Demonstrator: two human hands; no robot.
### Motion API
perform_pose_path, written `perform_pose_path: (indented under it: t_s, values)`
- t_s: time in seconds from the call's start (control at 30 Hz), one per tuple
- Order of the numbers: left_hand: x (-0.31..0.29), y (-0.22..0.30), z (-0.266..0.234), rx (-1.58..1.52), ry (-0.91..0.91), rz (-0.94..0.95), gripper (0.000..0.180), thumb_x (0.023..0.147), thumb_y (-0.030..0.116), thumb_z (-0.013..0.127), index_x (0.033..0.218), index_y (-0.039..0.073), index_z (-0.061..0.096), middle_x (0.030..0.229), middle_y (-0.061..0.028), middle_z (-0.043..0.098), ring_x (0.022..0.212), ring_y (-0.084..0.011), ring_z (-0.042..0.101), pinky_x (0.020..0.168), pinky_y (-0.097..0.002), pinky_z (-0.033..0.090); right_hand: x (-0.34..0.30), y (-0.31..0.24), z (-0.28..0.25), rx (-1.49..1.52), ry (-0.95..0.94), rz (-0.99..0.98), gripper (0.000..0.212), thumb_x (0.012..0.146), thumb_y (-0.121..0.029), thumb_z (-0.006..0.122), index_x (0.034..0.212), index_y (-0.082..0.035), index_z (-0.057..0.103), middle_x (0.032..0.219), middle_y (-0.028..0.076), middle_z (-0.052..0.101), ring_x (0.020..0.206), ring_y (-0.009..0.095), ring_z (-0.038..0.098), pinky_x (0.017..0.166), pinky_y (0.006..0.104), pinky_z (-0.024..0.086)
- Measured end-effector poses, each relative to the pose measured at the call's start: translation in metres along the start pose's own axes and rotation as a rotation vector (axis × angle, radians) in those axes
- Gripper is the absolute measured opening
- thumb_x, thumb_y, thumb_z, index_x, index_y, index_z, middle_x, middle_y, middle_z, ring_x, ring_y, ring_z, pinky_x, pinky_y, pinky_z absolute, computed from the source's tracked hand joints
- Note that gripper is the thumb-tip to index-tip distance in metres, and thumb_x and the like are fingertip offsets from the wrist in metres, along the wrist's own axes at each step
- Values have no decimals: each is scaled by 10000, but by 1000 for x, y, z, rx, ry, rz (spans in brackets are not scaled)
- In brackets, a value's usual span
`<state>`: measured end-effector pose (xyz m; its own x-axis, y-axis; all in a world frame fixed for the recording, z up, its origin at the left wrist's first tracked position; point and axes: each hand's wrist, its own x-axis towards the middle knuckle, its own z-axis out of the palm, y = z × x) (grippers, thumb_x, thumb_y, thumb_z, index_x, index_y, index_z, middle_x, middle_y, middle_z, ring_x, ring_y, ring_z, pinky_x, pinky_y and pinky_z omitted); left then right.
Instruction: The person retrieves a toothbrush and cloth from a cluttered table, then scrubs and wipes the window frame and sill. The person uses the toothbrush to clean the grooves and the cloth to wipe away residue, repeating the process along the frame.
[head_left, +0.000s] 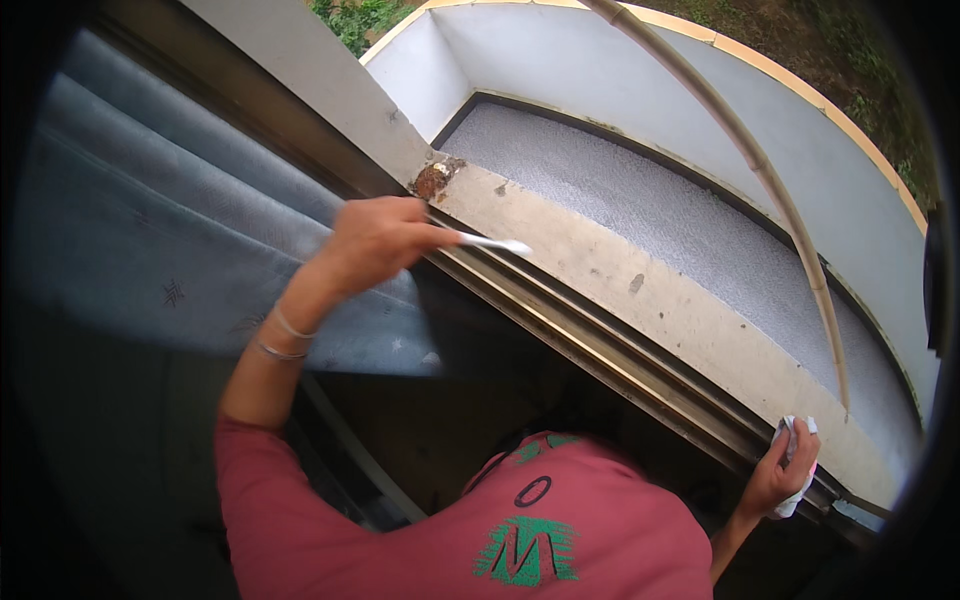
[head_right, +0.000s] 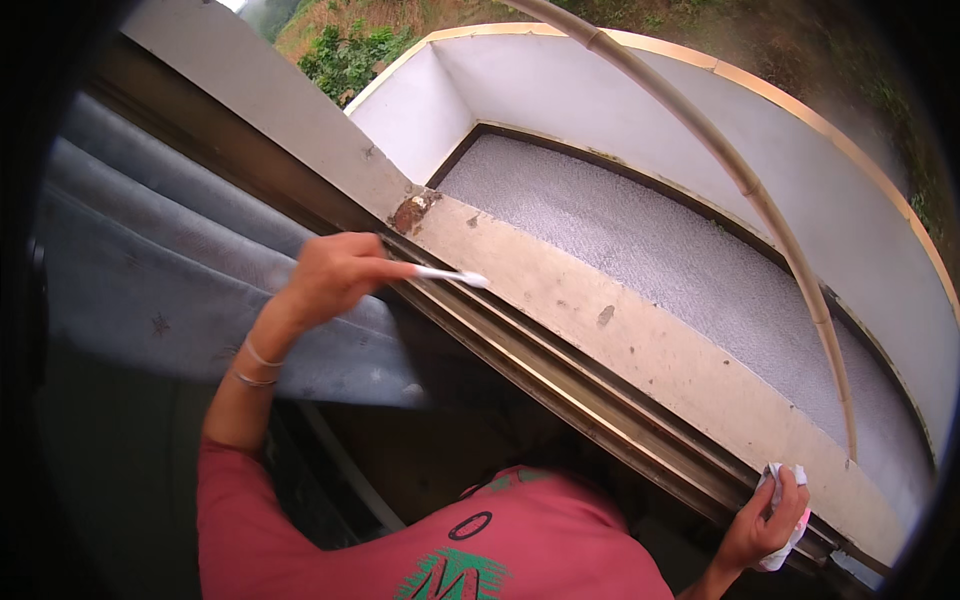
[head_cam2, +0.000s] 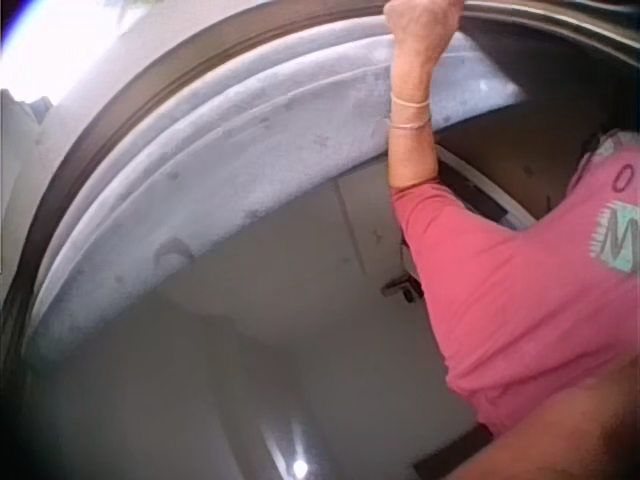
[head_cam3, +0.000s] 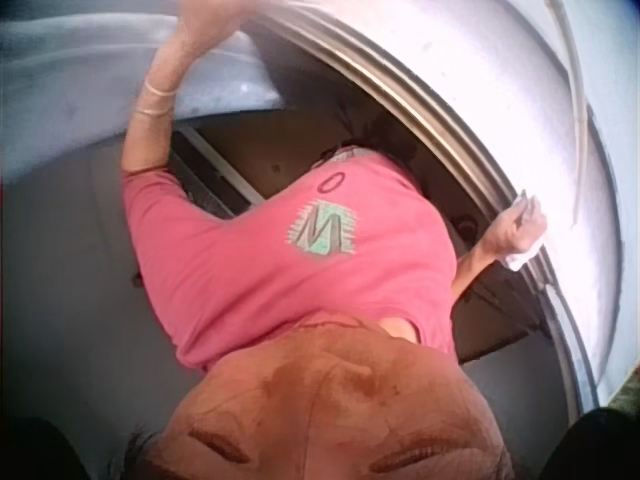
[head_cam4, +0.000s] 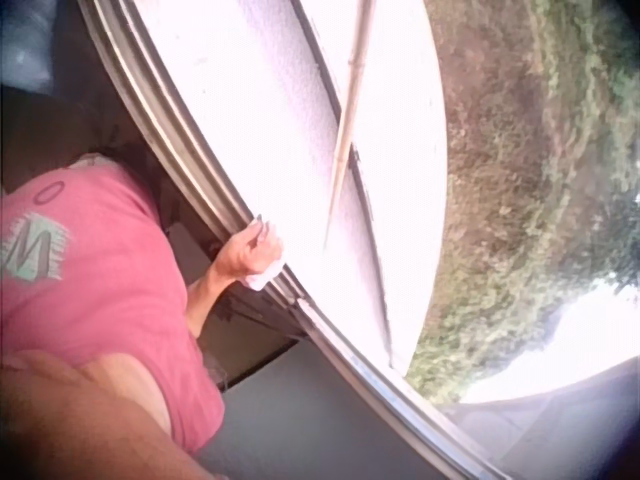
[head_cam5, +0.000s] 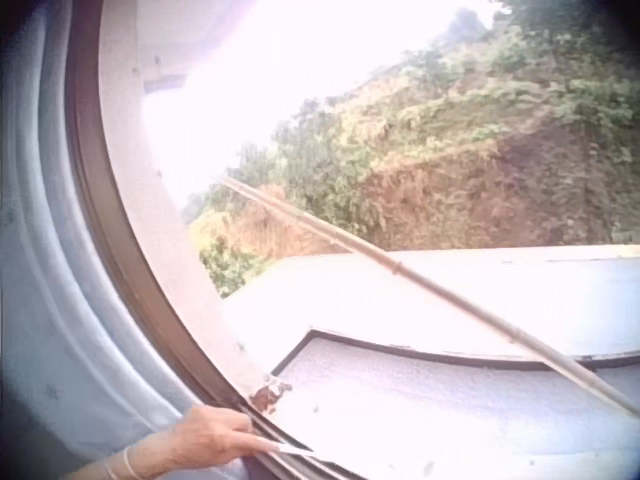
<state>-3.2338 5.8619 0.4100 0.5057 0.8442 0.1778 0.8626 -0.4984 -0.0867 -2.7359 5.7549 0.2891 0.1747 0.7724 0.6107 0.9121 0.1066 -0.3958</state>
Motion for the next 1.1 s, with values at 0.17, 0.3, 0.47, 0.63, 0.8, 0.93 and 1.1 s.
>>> perform_pose_path:
  t_s: [0.17, 0.3, 0.47, 0.63, 0.8, 0.93, 1.1]
  values:
    - [20, 9, 52, -181, -101, 95, 170, 777, 173, 640, 883, 293, 696, 637, -16, 487, 587, -213, 545, 490, -333, 429, 1, 7, -2, -9, -27, -6, 216, 777, 104, 600, 981, 32, 593, 933, 149, 583, 875, 288, 575, 781, 350, 468]
    - [-19, -63, 21, 196, -129, -80, 145, 746, 172, 645, 832, 273, 704, 618, -27, 476, 579, -216, 547, 470, -331, 418, 0, 4, -1, 20, -3, 18, 211, 777, 106, 597, 976, 34, 592, 931, 150, 580, 872, 289, 575, 777, 349, 469]
    - [-14, -36, 20, 127, -28, -82, 199, 704, 137, 663, 846, 272, 701, 643, -28, 502, 611, -194, 552, 494, -323, 430, -1, 2, 2, 3, 1, 19, 208, 779, 108, 595, 975, 40, 589, 936, 154, 578, 873, 289, 574, 778, 345, 472]
    - [-35, -65, 31, 99, -146, -283, 146, 776, 182, 650, 890, 258, 700, 641, -38, 497, 625, -221, 558, 529, -338, 448, -2, 9, -1, 11, -22, 31, 207, 792, 90, 586, 992, 35, 587, 918, 153, 582, 855, 293, 573, 787, 353, 457]
    - [-67, -51, 0, 241, -29, -592, 226, 830, 148, 588, 1029, 229, 660, 701, -91, 517, 657, -291, 564, 571, -405, 459, -2, 10, -4, 22, -38, 46, 208, 796, 86, 587, 998, 35, 591, 919, 149, 585, 859, 288, 578, 778, 356, 462]
    - [-81, -20, 24, 118, -59, -629, 259, 866, 100, 489, 1103, 105, 594, 751, -172, 563, 695, -376, 567, 615, -466, 462, 2, 3, -4, 18, -25, -7, 211, 793, 92, 588, 997, 34, 590, 916, 150, 586, 859, 284, 581, 766, 348, 469]
    - [-39, -22, 46, 264, -228, -747, 179, 782, 30, 506, 911, 12, 628, 782, -209, 634, 740, -391, 628, 613, -454, 513, 0, 8, -8, 42, -72, -3, 210, 797, 91, 589, 999, 35, 588, 932, 152, 583, 872, 282, 583, 760, 343, 475]
